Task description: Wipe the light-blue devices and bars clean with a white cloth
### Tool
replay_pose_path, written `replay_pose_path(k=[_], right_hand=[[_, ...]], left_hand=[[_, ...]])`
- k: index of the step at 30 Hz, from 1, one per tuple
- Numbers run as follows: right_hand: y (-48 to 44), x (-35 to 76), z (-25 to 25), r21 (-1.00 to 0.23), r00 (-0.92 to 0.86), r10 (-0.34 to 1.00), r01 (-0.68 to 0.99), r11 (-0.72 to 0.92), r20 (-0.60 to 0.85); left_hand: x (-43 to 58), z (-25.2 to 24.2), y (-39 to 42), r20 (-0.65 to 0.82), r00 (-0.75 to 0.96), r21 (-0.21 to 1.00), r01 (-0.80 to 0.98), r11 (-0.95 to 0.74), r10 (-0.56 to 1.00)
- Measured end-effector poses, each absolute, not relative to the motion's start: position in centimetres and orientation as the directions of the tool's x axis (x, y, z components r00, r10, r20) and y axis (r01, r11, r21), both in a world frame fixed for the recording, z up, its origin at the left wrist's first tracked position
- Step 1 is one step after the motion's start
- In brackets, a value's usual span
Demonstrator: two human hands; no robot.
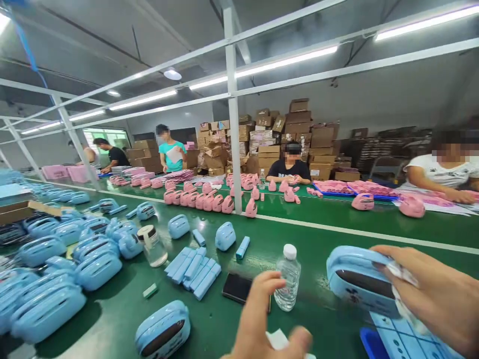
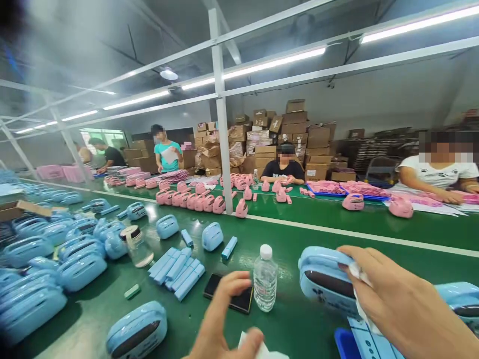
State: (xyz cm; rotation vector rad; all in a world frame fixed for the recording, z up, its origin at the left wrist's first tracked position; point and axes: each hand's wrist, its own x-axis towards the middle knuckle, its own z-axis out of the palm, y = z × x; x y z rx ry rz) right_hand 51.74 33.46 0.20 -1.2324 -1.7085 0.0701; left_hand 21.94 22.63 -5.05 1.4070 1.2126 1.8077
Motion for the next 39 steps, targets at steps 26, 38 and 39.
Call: replay_pose_path(k=[26, 38, 39], right_hand=[[15.2, 43.7, -7.0, -0.989, -0.223, 0.967, 0.053, 0.141, 0.126], [15.2, 43.8, -6.7, -0.988, -0.234, 0.965, -0.116, 0.097, 0.122], [15.0, 43.5, -6.4, -0.988, -0.242, 0.963, -0.127, 0.091, 0.12]], left_hand=[[24.0, -7.6, 15.8, 0.316, -0.026, 0.896, -0.321, -0.307, 0.948], [20.4, -5.3, 16.2, 0.216, 0.384, 0.975, -0.132, -0.178, 0.898], [20.3, -5.6, 16.1, 0.235, 0.359, 0.97, -0.14, -0.196, 0.904]])
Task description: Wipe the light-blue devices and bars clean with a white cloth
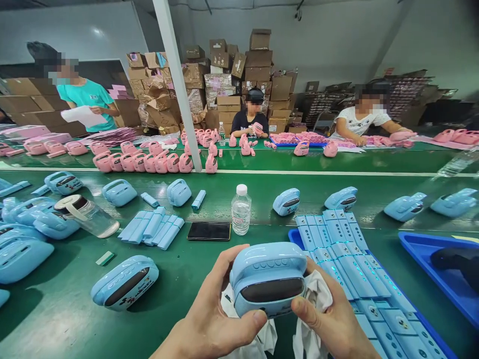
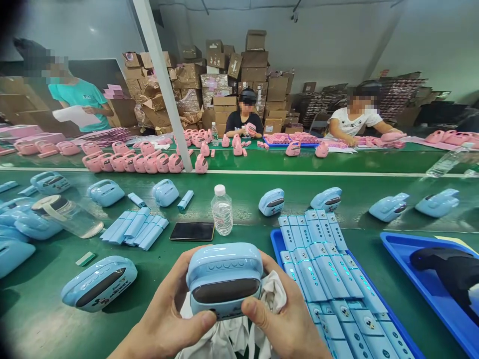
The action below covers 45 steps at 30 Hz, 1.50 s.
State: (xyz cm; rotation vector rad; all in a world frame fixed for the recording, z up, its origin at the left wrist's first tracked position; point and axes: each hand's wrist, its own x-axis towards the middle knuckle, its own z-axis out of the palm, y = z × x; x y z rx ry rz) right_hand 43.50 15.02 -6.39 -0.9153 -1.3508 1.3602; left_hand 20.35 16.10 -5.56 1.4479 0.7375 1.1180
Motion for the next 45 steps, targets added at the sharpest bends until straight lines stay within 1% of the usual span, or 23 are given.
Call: replay_pose_path(k=[6, 10, 12, 15, 18, 21, 24, 25, 26, 27, 29, 30, 31, 33, 34, 35, 36, 37, 38, 39, 41, 42, 45], right_hand=[[13.9, 42.1, -6.5, -0.979, -0.139, 0.989, -0.202, 0.013, 0.041], [13.7, 42.6, -7.7, -0.984, -0.121, 0.991, -0.177, 0.036, 0.058], [14.0, 42.8, -7.8, -0.982, -0.145, 0.985, -0.18, 0.063, 0.09], [14.6, 43.0, -7.4, -0.976, -0.208, 0.971, -0.206, 0.07, 0.114], [14.7, 43.2, -7.3, -0.98, -0.209, 0.977, -0.2, 0.007, 0.05], [14.2, 43.4, -7.7, -0.985, -0.219, 0.976, -0.164, -0.054, -0.017], [14.2, 43.8, -7.9, -0.987, -0.228, 0.973, -0.147, -0.057, -0.022], [14.5, 44.0, -8.0, -0.989, -0.184, 0.983, -0.141, -0.04, -0.014], [14.8, 44.2, -8.0, -0.99, -0.078, 0.997, -0.14, -0.025, -0.014], [15.1, 44.2, -8.0, -0.989, 0.082, 0.996, -0.147, -0.006, -0.018], [15.6, 43.7, -8.0, -0.981, 0.423, 0.905, -0.187, 0.057, -0.028], [15.6, 42.9, -8.1, -0.97, 0.534, 0.845, -0.221, 0.098, -0.036], [15.5, 42.0, -8.3, -0.964, 0.577, 0.817, -0.23, 0.137, -0.021], [14.9, 39.5, -9.0, -0.961, 0.513, 0.84, -0.096, 0.26, 0.176], [14.6, 38.4, -9.5, -0.924, 0.406, 0.832, 0.112, 0.366, 0.378], [14.4, 37.6, -9.9, -0.789, 0.261, 0.753, 0.326, 0.52, 0.604], [14.3, 37.1, -10.3, -0.595, 0.087, 0.639, 0.475, 0.648, 0.765], [14.3, 37.1, -10.5, -0.427, -0.065, 0.543, 0.542, 0.723, 0.837], [14.5, 37.4, -10.5, -0.341, -0.14, 0.493, 0.563, 0.753, 0.859], [14.7, 37.9, -10.4, -0.359, -0.142, 0.513, 0.559, 0.747, 0.847], [15.2, 39.2, -9.9, -0.523, -0.04, 0.633, 0.526, 0.671, 0.773], [15.4, 39.6, -9.5, -0.568, -0.011, 0.661, 0.502, 0.652, 0.75], [15.6, 40.0, -8.7, -0.523, -0.101, 0.599, 0.388, 0.759, 0.794]], left_hand=[[21.0, -7.6, 15.4, 0.337, 0.274, 0.941, -0.063, -0.333, 0.901], [21.9, -8.0, 15.1, 0.461, 0.192, 0.887, -0.122, -0.445, 0.866], [22.1, -7.9, 15.1, 0.483, 0.181, 0.876, -0.096, -0.473, 0.857], [21.8, -7.7, 15.3, 0.403, 0.27, 0.911, -0.021, -0.413, 0.875], [21.3, -7.8, 15.3, 0.336, 0.349, 0.934, -0.001, -0.358, 0.875], [20.9, -7.7, 15.1, 0.309, 0.349, 0.934, 0.064, -0.351, 0.885], [20.7, -7.6, 14.9, 0.271, 0.367, 0.949, 0.052, -0.311, 0.89], [20.7, -7.7, 14.9, 0.267, 0.356, 0.95, 0.056, -0.306, 0.896], [20.8, -7.9, 14.9, 0.276, 0.33, 0.947, 0.066, -0.313, 0.903], [20.9, -8.1, 14.9, 0.286, 0.289, 0.944, 0.081, -0.321, 0.914], [21.4, -8.6, 14.9, 0.279, 0.17, 0.948, 0.111, -0.299, 0.945], [21.8, -8.9, 14.9, 0.256, 0.108, 0.956, 0.12, -0.268, 0.961], [22.3, -9.2, 14.9, 0.229, 0.053, 0.965, 0.121, -0.233, 0.972], [23.3, -9.6, 14.7, 0.166, -0.02, 0.984, 0.075, -0.164, 0.986], [23.8, -9.9, 14.6, 0.139, -0.035, 0.99, 0.019, -0.138, 0.99], [24.1, -10.1, 14.5, 0.119, -0.049, 0.992, -0.037, -0.121, 0.992], [24.4, -10.4, 14.4, 0.114, -0.07, 0.99, -0.074, -0.119, 0.991], [24.5, -10.8, 14.3, 0.128, -0.103, 0.988, -0.076, -0.136, 0.987], [24.5, -11.1, 14.2, 0.162, -0.14, 0.985, -0.042, -0.169, 0.977], [24.5, -11.5, 14.2, 0.209, -0.175, 0.978, 0.022, -0.208, 0.962], [24.3, -12.1, 14.2, 0.3, -0.219, 0.951, 0.148, -0.272, 0.928], [24.2, -12.3, 14.2, 0.326, -0.229, 0.942, 0.164, -0.293, 0.917], [24.1, -12.3, 14.4, 0.35, -0.259, 0.937, 0.112, -0.332, 0.9]])
